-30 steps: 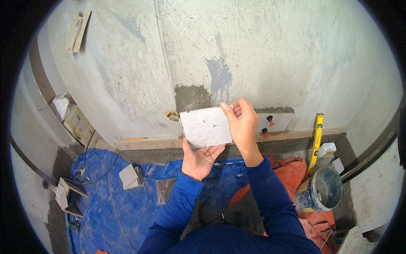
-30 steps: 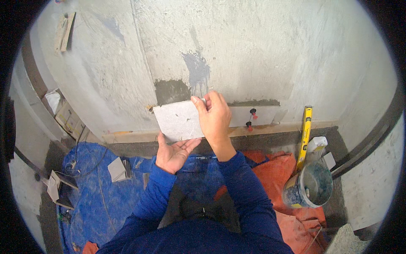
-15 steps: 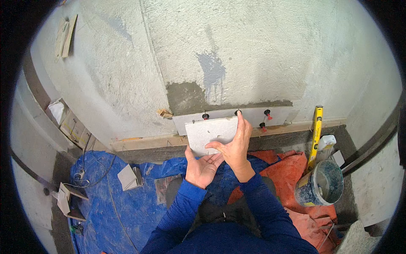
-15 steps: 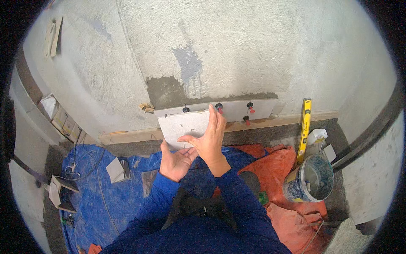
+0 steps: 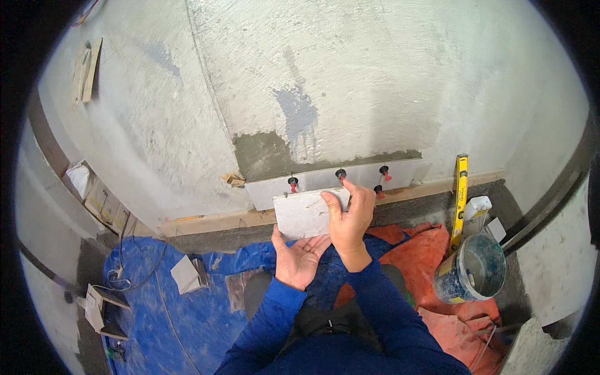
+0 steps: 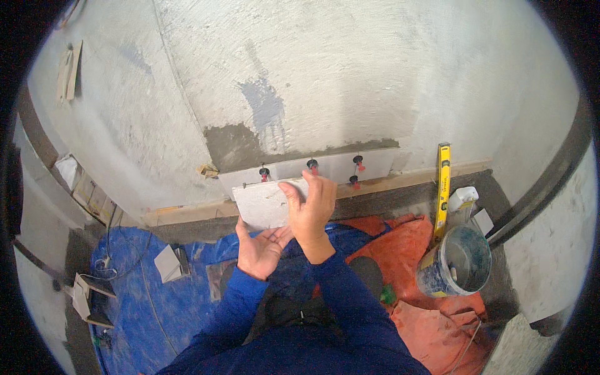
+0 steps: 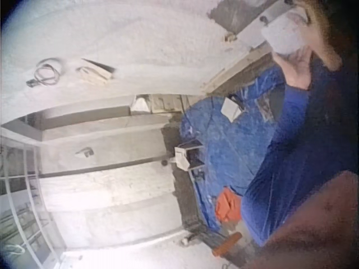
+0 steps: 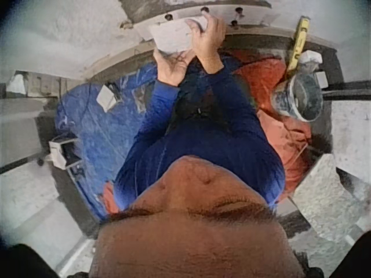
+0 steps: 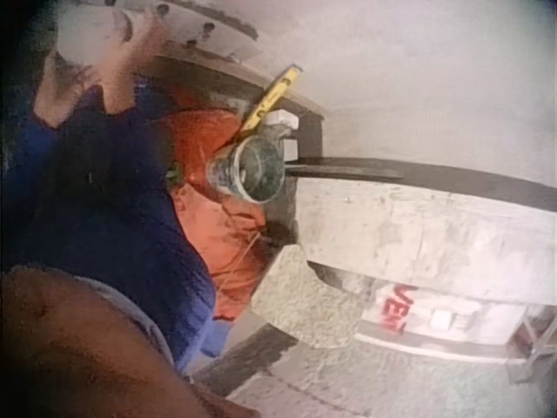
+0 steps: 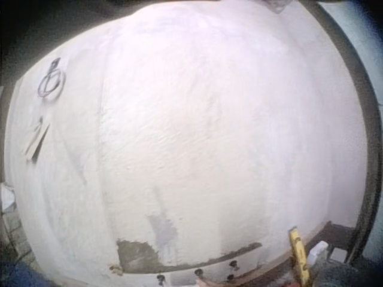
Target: The person applies adhesive to a white tile using a trowel, places the tile on a wall above a wooden batten, and secures it with a green rubber mallet and tile leveling clips. The person repeats the process for additional tiles, adjusting clips to maintain alignment.
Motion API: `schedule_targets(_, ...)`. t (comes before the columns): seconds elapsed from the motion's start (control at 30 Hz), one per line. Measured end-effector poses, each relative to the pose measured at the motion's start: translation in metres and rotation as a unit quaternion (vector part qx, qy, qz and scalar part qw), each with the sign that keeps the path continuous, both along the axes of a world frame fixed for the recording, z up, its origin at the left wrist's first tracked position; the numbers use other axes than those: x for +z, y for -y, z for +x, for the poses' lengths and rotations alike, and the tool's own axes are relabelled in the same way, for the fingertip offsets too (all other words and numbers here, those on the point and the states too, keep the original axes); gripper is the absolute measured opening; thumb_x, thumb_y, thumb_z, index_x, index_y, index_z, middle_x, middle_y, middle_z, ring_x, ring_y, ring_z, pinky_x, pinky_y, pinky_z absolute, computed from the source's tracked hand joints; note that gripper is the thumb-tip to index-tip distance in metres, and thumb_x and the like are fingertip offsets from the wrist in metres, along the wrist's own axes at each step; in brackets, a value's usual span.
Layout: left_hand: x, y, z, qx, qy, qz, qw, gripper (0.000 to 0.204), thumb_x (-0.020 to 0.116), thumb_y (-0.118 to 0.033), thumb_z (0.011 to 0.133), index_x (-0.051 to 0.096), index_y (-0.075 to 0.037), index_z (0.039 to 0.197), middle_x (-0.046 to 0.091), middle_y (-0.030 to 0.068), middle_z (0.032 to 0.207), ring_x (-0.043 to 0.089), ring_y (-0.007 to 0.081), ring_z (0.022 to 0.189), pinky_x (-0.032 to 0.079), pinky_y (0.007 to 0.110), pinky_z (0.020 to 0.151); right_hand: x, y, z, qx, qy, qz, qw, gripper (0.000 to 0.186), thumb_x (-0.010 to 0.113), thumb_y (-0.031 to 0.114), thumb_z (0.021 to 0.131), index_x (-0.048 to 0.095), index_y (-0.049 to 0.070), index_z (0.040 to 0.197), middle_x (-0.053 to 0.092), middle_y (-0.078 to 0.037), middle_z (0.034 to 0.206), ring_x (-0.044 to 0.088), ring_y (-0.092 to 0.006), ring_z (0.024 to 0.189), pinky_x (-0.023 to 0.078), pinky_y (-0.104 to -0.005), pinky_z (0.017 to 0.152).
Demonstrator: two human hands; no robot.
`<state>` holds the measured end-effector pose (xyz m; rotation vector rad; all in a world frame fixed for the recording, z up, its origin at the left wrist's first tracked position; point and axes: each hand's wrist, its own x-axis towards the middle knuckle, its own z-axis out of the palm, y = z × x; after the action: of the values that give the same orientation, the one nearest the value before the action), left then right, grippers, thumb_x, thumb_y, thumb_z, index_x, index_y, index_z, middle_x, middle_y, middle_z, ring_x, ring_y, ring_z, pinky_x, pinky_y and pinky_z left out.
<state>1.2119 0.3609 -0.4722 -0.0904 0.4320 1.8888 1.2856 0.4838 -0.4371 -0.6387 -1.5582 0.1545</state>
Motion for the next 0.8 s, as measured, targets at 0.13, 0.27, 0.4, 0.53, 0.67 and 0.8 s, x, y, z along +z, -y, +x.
schedule_targets(0.13,-0.019,-0.001,-0.005,-0.012,-0.033,-0.012,0.999,0.118,0.051,-0.079,0.093,0.022,0.021,0.149,0.04,0.0369,0.144,0.046,0.0469,0.137,0.038,0.056,0.12,-0.011,0.006,0.01,0.046,0.022,-0.078,0.996,0.042,0.088,0.029,0.08,0.069,0.004,0.107,0.063,-0.013,0.098,0.059,-0.0336,0.088,0.048,-0.0435,0.079)
schedule_targets(0.27,-0.026,-0.007,-0.019,0.002,-0.012,-0.038,0.999,0.122,0.047,-0.083,0.092,0.018,0.02,0.151,0.04,0.0366,0.144,0.044,0.048,0.138,0.037,0.056,0.12,-0.011,0.008,0.014,0.11,0.066,-0.045,0.991,0.045,0.09,0.025,0.077,0.069,0.004,0.11,0.064,-0.014,0.101,0.062,-0.0314,0.09,0.051,-0.0418,0.075)
schedule_targets(0.4,-0.016,-0.021,-0.048,0.011,-0.063,0.021,0.998,0.123,0.044,-0.083,0.093,0.012,0.018,0.154,0.034,0.0365,0.148,0.04,0.0504,0.14,0.033,0.057,0.122,0.007,-0.005,-0.002,0.112,0.102,-0.007,0.988,0.045,0.092,0.017,0.073,0.069,0.002,0.108,0.064,-0.01,0.091,0.06,-0.0238,0.076,0.05,-0.0359,0.069)
schedule_targets(0.53,0.003,-0.038,-0.085,0.046,-0.043,0.046,0.997,0.121,0.042,-0.081,0.095,0.006,0.015,0.158,0.033,0.0362,0.149,0.041,0.051,0.14,0.034,0.056,0.122,0.039,-0.017,-0.032,0.121,0.117,0.046,0.985,0.042,0.093,0.013,0.072,0.07,0.003,0.105,0.063,-0.009,0.078,0.06,-0.0195,0.069,0.05,-0.0332,0.064)
schedule_targets(0.67,0.016,-0.049,-0.124,0.052,-0.073,0.098,0.991,0.12,0.045,-0.077,0.097,0.001,0.017,0.157,0.033,0.0377,0.149,0.045,0.0507,0.139,0.039,0.055,0.119,0.07,-0.026,-0.06,0.151,0.111,0.072,0.98,0.033,0.092,0.015,0.074,0.071,0.003,0.096,0.064,-0.009,0.078,0.06,-0.0189,0.065,0.05,-0.0322,0.061)
schedule_targets(0.8,0.024,-0.061,-0.149,0.061,-0.054,0.119,0.989,0.106,0.044,-0.065,0.104,0.002,0.017,0.156,0.037,0.0376,0.146,0.048,0.0499,0.136,0.042,0.055,0.119,0.088,-0.031,-0.083,0.19,0.114,0.11,0.969,0.026,0.086,0.016,0.079,0.068,0.003,0.092,0.067,-0.013,0.085,0.067,-0.0286,0.072,0.052,-0.0388,0.063)
